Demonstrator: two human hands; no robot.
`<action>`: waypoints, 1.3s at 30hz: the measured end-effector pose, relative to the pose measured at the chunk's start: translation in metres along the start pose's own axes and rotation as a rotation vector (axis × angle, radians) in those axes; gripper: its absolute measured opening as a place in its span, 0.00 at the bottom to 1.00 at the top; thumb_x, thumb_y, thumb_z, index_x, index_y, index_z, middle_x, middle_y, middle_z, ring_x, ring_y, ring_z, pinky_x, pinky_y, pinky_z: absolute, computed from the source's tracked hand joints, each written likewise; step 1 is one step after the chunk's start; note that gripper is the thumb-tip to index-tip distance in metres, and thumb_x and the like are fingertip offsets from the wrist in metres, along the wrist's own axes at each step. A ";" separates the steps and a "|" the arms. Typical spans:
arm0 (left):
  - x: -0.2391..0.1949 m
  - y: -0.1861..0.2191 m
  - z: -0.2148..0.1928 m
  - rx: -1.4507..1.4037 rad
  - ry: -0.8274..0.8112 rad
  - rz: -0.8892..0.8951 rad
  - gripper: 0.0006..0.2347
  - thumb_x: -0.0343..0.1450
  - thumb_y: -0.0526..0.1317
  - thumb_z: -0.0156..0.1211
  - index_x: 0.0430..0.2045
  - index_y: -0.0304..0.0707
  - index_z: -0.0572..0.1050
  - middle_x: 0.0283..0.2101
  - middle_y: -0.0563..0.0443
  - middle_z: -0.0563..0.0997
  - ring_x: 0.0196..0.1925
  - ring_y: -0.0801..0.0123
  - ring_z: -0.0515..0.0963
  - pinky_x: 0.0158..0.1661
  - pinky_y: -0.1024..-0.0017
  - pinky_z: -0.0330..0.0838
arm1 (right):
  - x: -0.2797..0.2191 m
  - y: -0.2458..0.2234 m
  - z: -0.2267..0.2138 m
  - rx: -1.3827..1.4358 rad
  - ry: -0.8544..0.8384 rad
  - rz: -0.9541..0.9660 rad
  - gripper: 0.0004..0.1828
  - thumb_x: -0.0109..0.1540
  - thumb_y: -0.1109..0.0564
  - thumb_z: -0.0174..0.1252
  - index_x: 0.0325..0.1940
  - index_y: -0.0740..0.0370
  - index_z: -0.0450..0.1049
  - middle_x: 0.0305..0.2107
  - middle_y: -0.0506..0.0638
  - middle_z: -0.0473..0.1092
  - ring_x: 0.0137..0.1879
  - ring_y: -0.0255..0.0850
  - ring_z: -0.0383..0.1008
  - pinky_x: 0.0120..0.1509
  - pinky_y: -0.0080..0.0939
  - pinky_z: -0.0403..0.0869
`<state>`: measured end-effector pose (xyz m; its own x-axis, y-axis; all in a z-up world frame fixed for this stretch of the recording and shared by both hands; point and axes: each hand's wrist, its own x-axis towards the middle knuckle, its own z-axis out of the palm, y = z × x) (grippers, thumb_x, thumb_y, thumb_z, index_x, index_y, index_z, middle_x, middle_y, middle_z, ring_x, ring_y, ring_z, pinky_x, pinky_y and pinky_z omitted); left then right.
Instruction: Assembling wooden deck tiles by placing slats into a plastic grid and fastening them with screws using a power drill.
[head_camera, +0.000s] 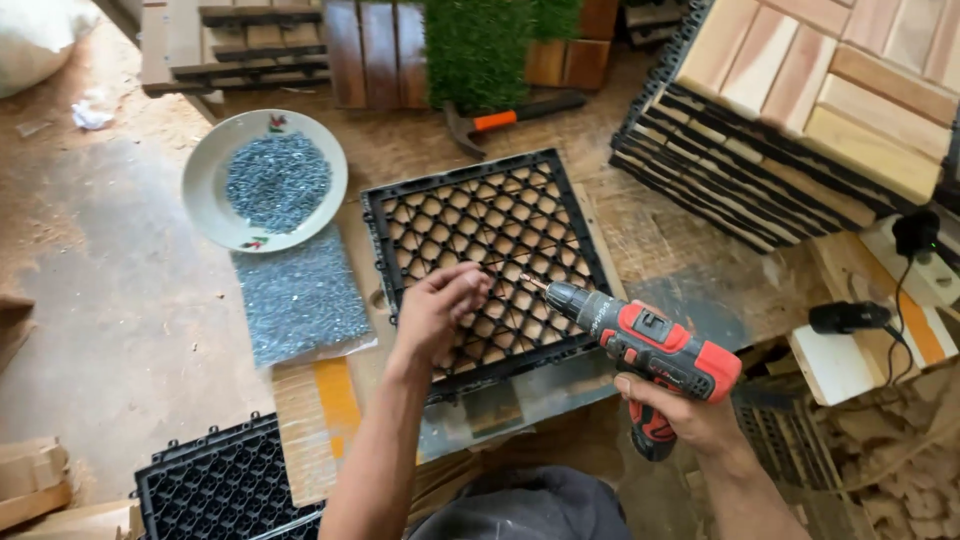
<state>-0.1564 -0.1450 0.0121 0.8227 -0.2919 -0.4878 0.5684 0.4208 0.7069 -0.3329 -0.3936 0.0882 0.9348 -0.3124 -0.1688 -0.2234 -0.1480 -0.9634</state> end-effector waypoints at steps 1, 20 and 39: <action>-0.003 -0.007 0.008 0.004 -0.006 -0.007 0.15 0.66 0.30 0.69 0.46 0.19 0.79 0.36 0.35 0.86 0.33 0.65 0.84 0.37 0.78 0.80 | -0.003 0.002 -0.005 0.001 0.009 0.004 0.04 0.53 0.65 0.69 0.27 0.65 0.79 0.14 0.54 0.75 0.19 0.43 0.77 0.28 0.43 0.80; -0.009 -0.068 0.022 -0.317 -0.155 -0.267 0.10 0.73 0.37 0.61 0.40 0.24 0.77 0.28 0.43 0.81 0.27 0.70 0.82 0.32 0.82 0.82 | -0.023 0.007 -0.018 -0.132 -0.020 0.360 0.47 0.53 0.61 0.68 0.76 0.45 0.63 0.31 0.54 0.76 0.32 0.44 0.77 0.42 0.49 0.82; -0.016 -0.026 0.024 0.071 -0.198 -0.349 0.10 0.72 0.38 0.64 0.29 0.23 0.79 0.30 0.36 0.83 0.26 0.67 0.80 0.33 0.76 0.80 | 0.018 -0.053 -0.036 -0.255 -0.379 -0.048 0.39 0.52 0.61 0.68 0.68 0.60 0.69 0.55 0.55 0.77 0.53 0.42 0.83 0.57 0.43 0.87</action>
<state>-0.1839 -0.1716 0.0136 0.5602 -0.5694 -0.6017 0.8063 0.2085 0.5535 -0.3141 -0.4247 0.1440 0.9701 0.0581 -0.2355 -0.1943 -0.3950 -0.8979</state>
